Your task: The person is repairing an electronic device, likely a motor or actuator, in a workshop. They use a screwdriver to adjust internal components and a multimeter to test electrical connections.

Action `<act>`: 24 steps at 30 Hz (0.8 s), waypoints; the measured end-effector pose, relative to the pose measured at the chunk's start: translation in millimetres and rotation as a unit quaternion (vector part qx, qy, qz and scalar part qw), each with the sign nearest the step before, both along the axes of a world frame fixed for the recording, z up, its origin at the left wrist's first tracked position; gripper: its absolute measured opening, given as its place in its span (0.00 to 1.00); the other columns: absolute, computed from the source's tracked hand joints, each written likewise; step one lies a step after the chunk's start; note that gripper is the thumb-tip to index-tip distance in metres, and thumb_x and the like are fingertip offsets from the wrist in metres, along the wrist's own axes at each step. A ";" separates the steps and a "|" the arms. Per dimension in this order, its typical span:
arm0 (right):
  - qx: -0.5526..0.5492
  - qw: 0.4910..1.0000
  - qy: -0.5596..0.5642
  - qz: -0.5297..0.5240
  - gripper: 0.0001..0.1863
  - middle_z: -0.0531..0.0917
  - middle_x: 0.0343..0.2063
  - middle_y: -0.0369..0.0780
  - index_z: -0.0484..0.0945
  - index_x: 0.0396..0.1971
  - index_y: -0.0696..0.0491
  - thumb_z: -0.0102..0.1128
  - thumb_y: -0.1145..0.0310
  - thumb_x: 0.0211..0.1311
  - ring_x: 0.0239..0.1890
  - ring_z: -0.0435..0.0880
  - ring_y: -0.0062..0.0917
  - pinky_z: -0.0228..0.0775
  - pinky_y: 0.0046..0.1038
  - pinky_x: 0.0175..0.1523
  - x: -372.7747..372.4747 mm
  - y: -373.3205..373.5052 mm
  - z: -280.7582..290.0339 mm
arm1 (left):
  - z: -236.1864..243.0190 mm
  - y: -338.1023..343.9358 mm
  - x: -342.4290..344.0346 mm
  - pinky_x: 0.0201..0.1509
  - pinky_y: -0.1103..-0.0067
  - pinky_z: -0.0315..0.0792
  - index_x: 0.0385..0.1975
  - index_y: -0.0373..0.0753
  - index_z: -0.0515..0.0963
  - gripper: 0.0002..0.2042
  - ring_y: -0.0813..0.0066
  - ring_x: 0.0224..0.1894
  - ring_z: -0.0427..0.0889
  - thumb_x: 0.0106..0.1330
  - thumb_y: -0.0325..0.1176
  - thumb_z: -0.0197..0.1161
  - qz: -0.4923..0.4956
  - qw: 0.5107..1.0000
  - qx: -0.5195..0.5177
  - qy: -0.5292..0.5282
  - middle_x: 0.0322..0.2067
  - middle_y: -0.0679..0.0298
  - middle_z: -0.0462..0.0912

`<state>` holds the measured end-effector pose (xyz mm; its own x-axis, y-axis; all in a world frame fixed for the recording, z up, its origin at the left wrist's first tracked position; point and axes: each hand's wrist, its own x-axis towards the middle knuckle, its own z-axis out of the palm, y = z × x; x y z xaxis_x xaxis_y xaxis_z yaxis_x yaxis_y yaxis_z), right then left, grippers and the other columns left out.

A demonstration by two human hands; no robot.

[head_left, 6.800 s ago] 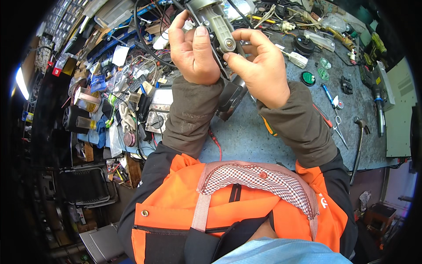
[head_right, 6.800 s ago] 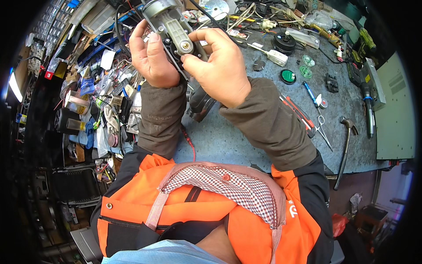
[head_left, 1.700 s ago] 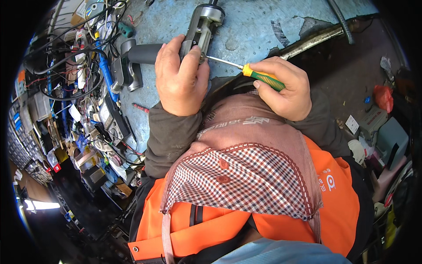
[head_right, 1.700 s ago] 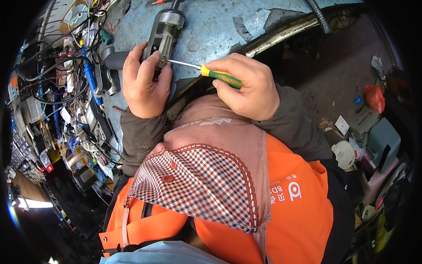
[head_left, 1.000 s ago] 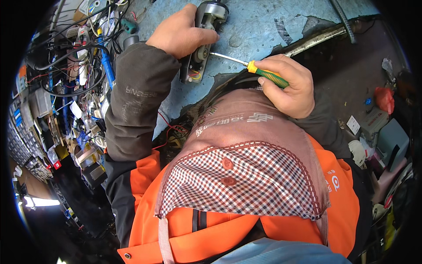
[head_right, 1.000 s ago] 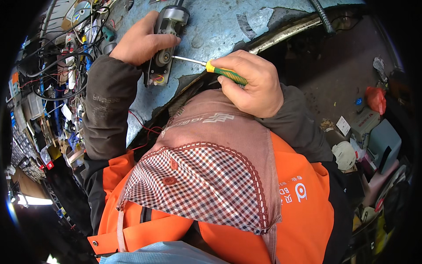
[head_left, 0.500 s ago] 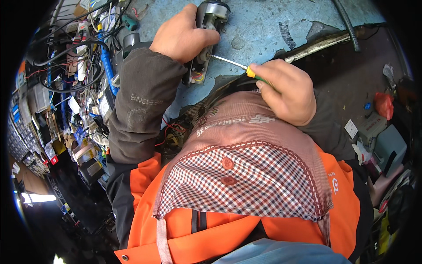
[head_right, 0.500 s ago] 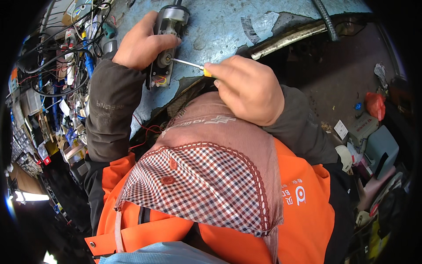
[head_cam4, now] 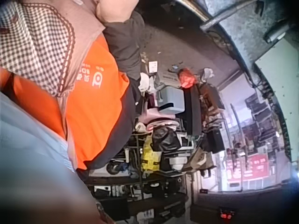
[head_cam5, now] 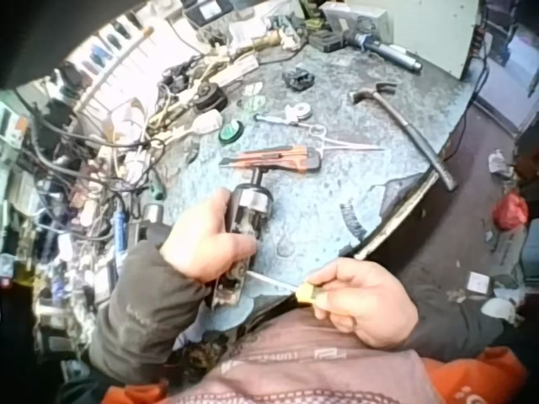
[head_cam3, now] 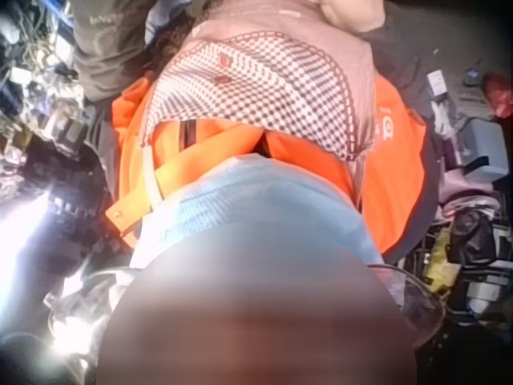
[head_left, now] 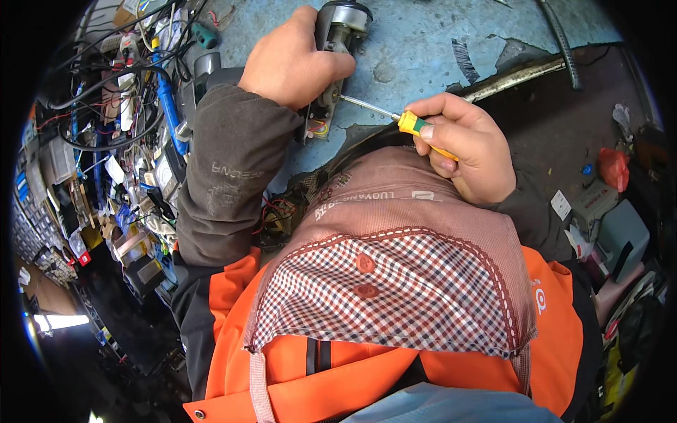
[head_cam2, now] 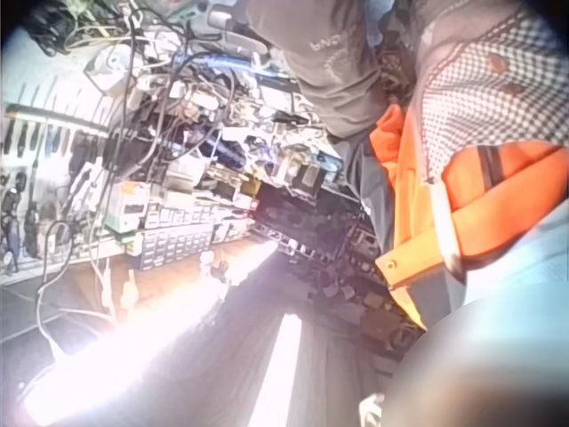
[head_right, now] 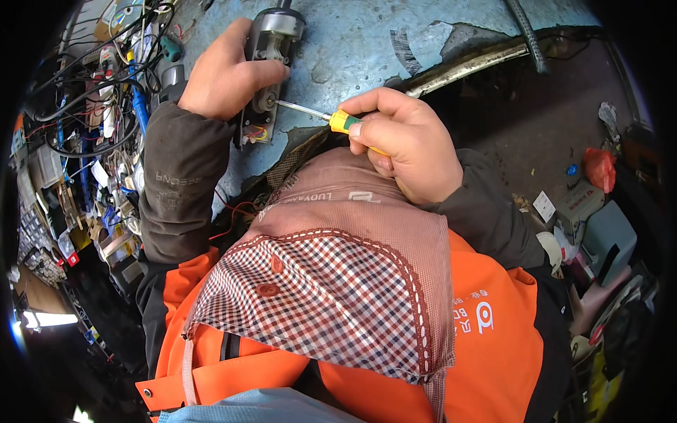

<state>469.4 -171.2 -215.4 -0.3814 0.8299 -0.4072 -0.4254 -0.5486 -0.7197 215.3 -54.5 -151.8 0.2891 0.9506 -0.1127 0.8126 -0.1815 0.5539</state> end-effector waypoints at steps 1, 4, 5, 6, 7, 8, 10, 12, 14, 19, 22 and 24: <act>0.015 1.000 0.002 0.009 0.18 0.86 0.37 0.40 0.80 0.59 0.64 0.61 0.76 0.73 0.28 0.75 0.11 0.66 0.16 0.31 1.2 1.2 -2.1 | -0.6 1.1 -1.1 0.49 0.67 0.79 0.54 0.31 0.80 0.28 0.59 0.41 0.86 0.57 0.43 0.77 -0.002 1.000 0.000 -0.002 0.39 0.49 0.87; 0.145 0.979 -0.140 0.010 0.17 0.89 0.42 0.41 0.80 0.58 0.64 0.62 0.77 0.72 0.37 0.82 0.13 0.75 0.21 0.41 -7.0 1.1 2.4 | -4.8 3.6 -3.4 0.48 0.67 0.79 0.53 0.30 0.80 0.28 0.59 0.41 0.86 0.57 0.43 0.76 -0.004 1.000 -0.001 -0.010 0.38 0.49 0.87; 0.166 0.975 -0.149 0.005 0.17 0.89 0.43 0.41 0.80 0.58 0.63 0.62 0.78 0.71 0.40 0.83 0.14 0.76 0.22 0.44 -7.4 1.1 -0.8 | -5.7 3.5 -2.0 0.48 0.67 0.79 0.52 0.30 0.80 0.28 0.59 0.40 0.86 0.58 0.43 0.76 -0.001 1.000 -0.001 -0.015 0.38 0.50 0.87; 0.186 0.970 -0.158 -0.001 0.17 0.90 0.45 0.41 0.80 0.57 0.63 0.63 0.79 0.71 0.43 0.84 0.15 0.78 0.24 0.48 -8.1 0.8 -7.0 | -6.5 3.7 -1.2 0.48 0.67 0.79 0.52 0.30 0.80 0.28 0.59 0.40 0.86 0.58 0.44 0.76 0.001 1.000 0.000 -0.020 0.38 0.50 0.87; 0.206 0.964 -0.168 -0.006 0.17 0.90 0.46 0.41 0.80 0.57 0.63 0.63 0.79 0.70 0.46 0.84 0.16 0.79 0.26 0.51 -8.7 0.5 -10.8 | -6.6 5.0 -1.5 0.48 0.67 0.79 0.52 0.30 0.80 0.28 0.59 0.40 0.86 0.58 0.44 0.76 -0.005 1.000 -0.001 -0.011 0.38 0.50 0.87; 0.246 0.949 -0.198 -0.018 0.17 0.90 0.45 0.41 0.81 0.56 0.62 0.64 0.80 0.69 0.45 0.85 0.18 0.79 0.26 0.50 -9.6 -0.5 -11.0 | -6.5 7.1 -2.2 0.48 0.66 0.79 0.52 0.29 0.80 0.28 0.59 0.40 0.86 0.58 0.44 0.76 -0.010 1.000 -0.002 -0.002 0.38 0.50 0.87; 0.325 0.910 -0.255 -0.037 0.17 0.90 0.43 0.41 0.83 0.55 0.61 0.65 0.82 0.66 0.42 0.87 0.21 0.80 0.27 0.49 -12.1 -2.3 -10.1 | -7.1 9.4 -3.9 0.47 0.66 0.79 0.52 0.29 0.80 0.28 0.59 0.40 0.86 0.58 0.44 0.76 -0.011 1.000 -0.006 0.002 0.38 0.50 0.87; 0.421 0.842 -0.335 -0.042 0.18 0.89 0.41 0.43 0.85 0.53 0.60 0.66 0.83 0.62 0.40 0.89 0.28 0.80 0.28 0.47 -7.8 5.3 -2.2 | -8.2 12.0 -3.8 0.47 0.66 0.79 0.52 0.30 0.80 0.28 0.58 0.40 0.86 0.59 0.44 0.76 -0.008 1.000 -0.013 -0.009 0.38 0.50 0.87; 0.479 0.793 -0.373 -0.050 0.18 0.88 0.40 0.44 0.87 0.51 0.60 0.67 0.83 0.59 0.39 0.89 0.33 0.81 0.30 0.45 -5.5 9.9 -0.5 | -13.6 13.2 -3.5 0.48 0.66 0.79 0.52 0.30 0.80 0.28 0.58 0.40 0.86 0.59 0.45 0.75 -0.004 1.000 -0.016 -0.006 0.38 0.49 0.87; 0.508 0.774 -0.373 -0.059 0.18 0.87 0.38 0.45 0.88 0.49 0.60 0.68 0.83 0.57 0.37 0.89 0.37 0.81 0.32 0.42 -3.5 14.9 -1.0 | -19.0 15.4 -2.3 0.52 0.67 0.81 0.57 0.28 0.79 0.30 0.58 0.44 0.89 0.59 0.42 0.76 -0.009 0.999 0.031 0.031 0.41 0.48 0.88; 0.503 0.778 -0.373 -0.055 0.18 0.87 0.38 0.45 0.88 0.49 0.60 0.68 0.83 0.58 0.37 0.89 0.37 0.81 0.32 0.42 -2.5 17.3 2.5 | -14.5 15.0 1.8 0.54 0.67 0.82 0.61 0.30 0.78 0.29 0.57 0.47 0.90 0.61 0.36 0.76 -0.023 0.999 0.037 0.016 0.44 0.47 0.89; 0.508 0.772 -0.377 -0.059 0.18 0.87 0.38 0.45 0.88 0.49 0.60 0.68 0.83 0.58 0.37 0.89 0.37 0.81 0.32 0.43 -2.4 18.9 1.4 | 0.6 23.6 8.0 0.56 0.64 0.82 0.64 0.34 0.78 0.30 0.51 0.49 0.89 0.62 0.37 0.76 -0.031 0.999 -0.024 0.025 0.47 0.44 0.89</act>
